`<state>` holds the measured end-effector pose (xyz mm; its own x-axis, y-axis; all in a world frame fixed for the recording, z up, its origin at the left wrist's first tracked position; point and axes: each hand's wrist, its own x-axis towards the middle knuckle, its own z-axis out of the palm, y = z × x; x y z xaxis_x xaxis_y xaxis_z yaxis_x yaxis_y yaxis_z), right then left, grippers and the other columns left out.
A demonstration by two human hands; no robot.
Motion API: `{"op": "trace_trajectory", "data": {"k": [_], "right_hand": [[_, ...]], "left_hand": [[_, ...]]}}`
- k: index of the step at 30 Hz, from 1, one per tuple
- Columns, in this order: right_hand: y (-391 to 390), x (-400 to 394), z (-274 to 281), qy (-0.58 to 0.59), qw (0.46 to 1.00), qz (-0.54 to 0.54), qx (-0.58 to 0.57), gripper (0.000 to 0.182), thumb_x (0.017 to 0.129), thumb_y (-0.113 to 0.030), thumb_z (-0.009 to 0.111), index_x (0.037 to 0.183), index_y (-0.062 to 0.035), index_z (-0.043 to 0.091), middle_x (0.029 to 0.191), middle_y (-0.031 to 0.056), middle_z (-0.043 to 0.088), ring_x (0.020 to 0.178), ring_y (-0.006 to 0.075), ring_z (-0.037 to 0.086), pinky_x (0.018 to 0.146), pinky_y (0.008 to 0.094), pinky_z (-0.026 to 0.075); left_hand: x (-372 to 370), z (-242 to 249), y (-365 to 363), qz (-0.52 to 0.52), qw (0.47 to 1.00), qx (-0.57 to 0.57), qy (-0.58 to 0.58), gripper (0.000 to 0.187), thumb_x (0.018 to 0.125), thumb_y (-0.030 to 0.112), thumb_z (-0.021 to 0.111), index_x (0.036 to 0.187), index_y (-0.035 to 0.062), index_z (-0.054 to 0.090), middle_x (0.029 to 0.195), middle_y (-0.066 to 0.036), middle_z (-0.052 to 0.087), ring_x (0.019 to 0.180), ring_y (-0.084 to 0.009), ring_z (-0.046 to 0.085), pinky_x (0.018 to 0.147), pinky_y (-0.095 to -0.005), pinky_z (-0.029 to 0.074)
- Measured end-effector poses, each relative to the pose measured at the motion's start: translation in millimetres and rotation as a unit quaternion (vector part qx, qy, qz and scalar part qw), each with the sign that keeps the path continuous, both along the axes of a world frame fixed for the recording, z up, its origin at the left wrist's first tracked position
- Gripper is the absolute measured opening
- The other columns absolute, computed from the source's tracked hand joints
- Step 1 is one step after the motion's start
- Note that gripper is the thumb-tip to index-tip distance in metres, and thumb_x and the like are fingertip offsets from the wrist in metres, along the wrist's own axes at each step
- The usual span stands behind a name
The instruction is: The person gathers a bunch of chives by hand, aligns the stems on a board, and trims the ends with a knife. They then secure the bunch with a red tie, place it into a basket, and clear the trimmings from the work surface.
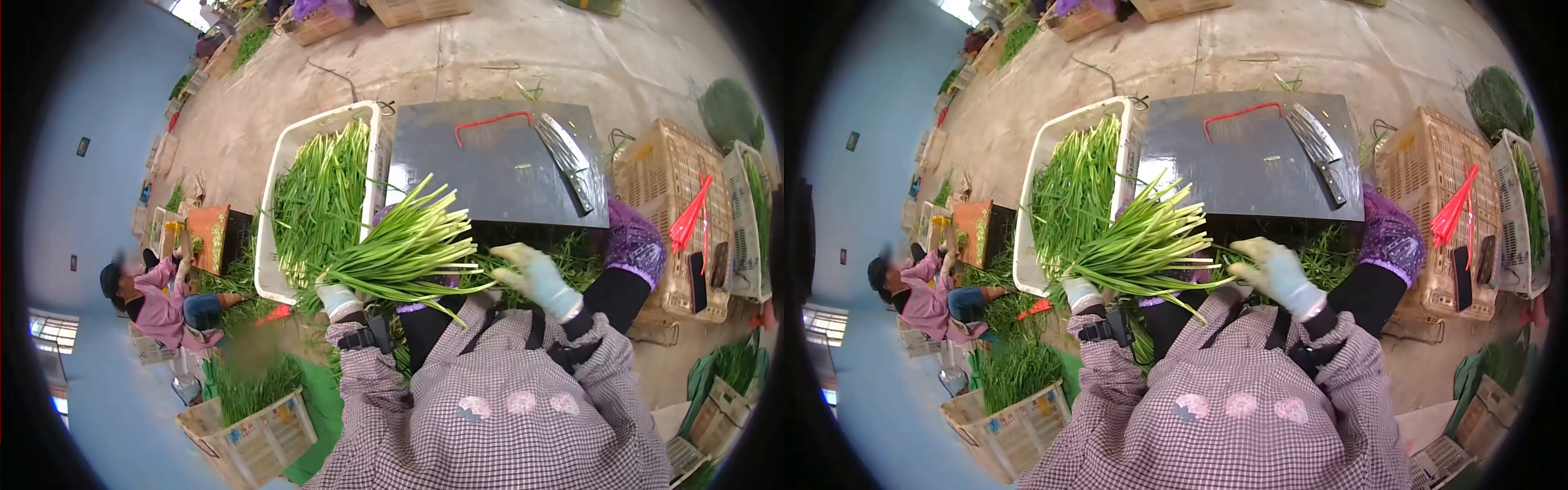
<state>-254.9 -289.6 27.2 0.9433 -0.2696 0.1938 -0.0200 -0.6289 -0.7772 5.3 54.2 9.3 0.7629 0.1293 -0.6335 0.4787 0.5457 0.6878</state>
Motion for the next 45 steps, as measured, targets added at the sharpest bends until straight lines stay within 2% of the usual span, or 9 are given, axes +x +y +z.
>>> {"op": "trace_trajectory", "data": {"k": [5, 12, 18, 23, 29, 34, 37, 39, 45], "right_hand": [[22.4, 27.2, 0.5, 0.188, 0.957, 0.211, 0.061, 0.040, 0.096, -0.037, 0.071, 0.120, -0.0052, 0.072, 0.099, 0.0172, 0.073, 0.093, 0.0334, 0.073, 0.084, 0.0415, 0.058], [-8.3, -9.5, -24.6, 0.010, 0.976, -0.213, -0.033, 0.017, 0.097, -0.022, 0.068, 0.092, -0.0055, 0.072, 0.082, 0.0152, 0.073, 0.076, 0.0365, 0.071, 0.068, 0.0452, 0.056], [64.4, 34.0, 46.8, -0.122, 0.948, 0.150, -0.253, 0.019, 0.086, -0.033, 0.074, 0.086, -0.0154, 0.067, 0.080, 0.0043, 0.066, 0.078, 0.0234, 0.068, 0.073, 0.0403, 0.052], [70.6, 55.4, 5.5, -0.078, 0.952, 0.188, -0.230, 0.017, 0.086, -0.026, 0.068, 0.078, -0.0110, 0.069, 0.083, 0.0093, 0.066, 0.080, 0.0278, 0.069, 0.072, 0.0418, 0.055], [24.1, 12.1, 18.2, 0.141, 0.928, 0.180, -0.294, 0.022, 0.089, -0.028, 0.071, 0.075, -0.0111, 0.071, 0.081, 0.0078, 0.070, 0.082, 0.0280, 0.071, 0.070, 0.0422, 0.055], [-36.9, -25.5, 122.7, -0.075, 0.995, 0.057, 0.029, 0.020, 0.093, -0.020, 0.069, 0.088, -0.0019, 0.076, 0.081, 0.0067, 0.068, 0.075, 0.0194, 0.064, 0.069, 0.0324, 0.052], [-47.8, -31.9, 75.5, -0.039, 0.815, 0.178, 0.550, 0.028, 0.101, -0.019, 0.059, 0.098, -0.0001, 0.079, 0.084, 0.0054, 0.070, 0.071, 0.0143, 0.063, 0.069, 0.0298, 0.052], [-49.0, -20.1, 5.6, 0.102, 0.993, -0.021, -0.059, 0.029, 0.104, -0.020, 0.058, 0.112, -0.0023, 0.078, 0.090, 0.0056, 0.073, 0.075, 0.0139, 0.064, 0.070, 0.0265, 0.051], [-42.6, 64.4, 76.6, -0.160, 0.980, 0.097, 0.074, 0.045, 0.115, -0.029, 0.036, 0.136, -0.0067, 0.068, 0.141, 0.0111, 0.066, 0.134, 0.0189, 0.058, 0.114, 0.0353, 0.042]], "left_hand": [[-19.3, 41.3, -22.9, -0.011, 0.996, 0.084, -0.031, 0.050, 0.094, 0.057, 0.052, 0.115, 0.0143, 0.067, 0.118, -0.013, 0.073, 0.101, -0.0341, 0.068, 0.078, -0.0527, 0.059], [7.9, -42.0, 26.4, -0.031, 0.989, 0.095, -0.107, 0.046, 0.103, 0.047, 0.041, 0.122, 0.0129, 0.064, 0.126, -0.014, 0.070, 0.105, -0.0350, 0.067, 0.092, -0.0555, 0.056], [-14.0, 33.9, -22.4, 0.079, 0.996, 0.003, 0.042, 0.033, 0.101, 0.043, 0.049, 0.118, 0.0172, 0.061, 0.120, -0.012, 0.070, 0.097, -0.0340, 0.068, 0.078, -0.0522, 0.059], [9.3, -53.5, 17.9, 0.030, 0.957, 0.178, -0.228, 0.022, 0.104, 0.027, 0.052, 0.124, 0.0173, 0.054, 0.116, -0.010, 0.067, 0.097, -0.0299, 0.066, 0.083, -0.0498, 0.059], [-3.8, 29.5, -9.3, 0.017, 0.961, -0.185, -0.203, 0.035, 0.100, 0.030, 0.053, 0.126, 0.0102, 0.067, 0.083, 0.002, 0.057, 0.084, -0.0173, 0.057, 0.086, -0.0347, 0.051], [10.2, 37.5, -16.7, 0.018, 0.837, -0.445, -0.319, 0.049, 0.095, 0.014, 0.061, 0.142, 0.0006, 0.058, 0.076, 0.002, 0.042, 0.074, -0.0150, 0.046, 0.078, -0.0313, 0.048], [16.1, 44.1, -24.1, 0.002, 0.804, -0.492, -0.335, 0.051, 0.095, 0.011, 0.064, 0.143, -0.0032, 0.055, 0.075, 0.002, 0.038, 0.071, -0.0144, 0.042, 0.075, -0.0294, 0.046], [7.3, 68.7, -37.3, -0.027, 0.786, -0.503, -0.357, 0.051, 0.096, 0.011, 0.065, 0.143, -0.0036, 0.054, 0.075, 0.002, 0.038, 0.070, -0.0141, 0.040, 0.073, -0.0289, 0.045], [15.4, 103.9, -72.4, -0.184, 0.729, -0.550, -0.365, 0.046, 0.098, 0.012, 0.066, 0.140, -0.0044, 0.054, 0.075, 0.000, 0.048, 0.068, -0.0113, 0.045, 0.070, -0.0269, 0.045]]}}
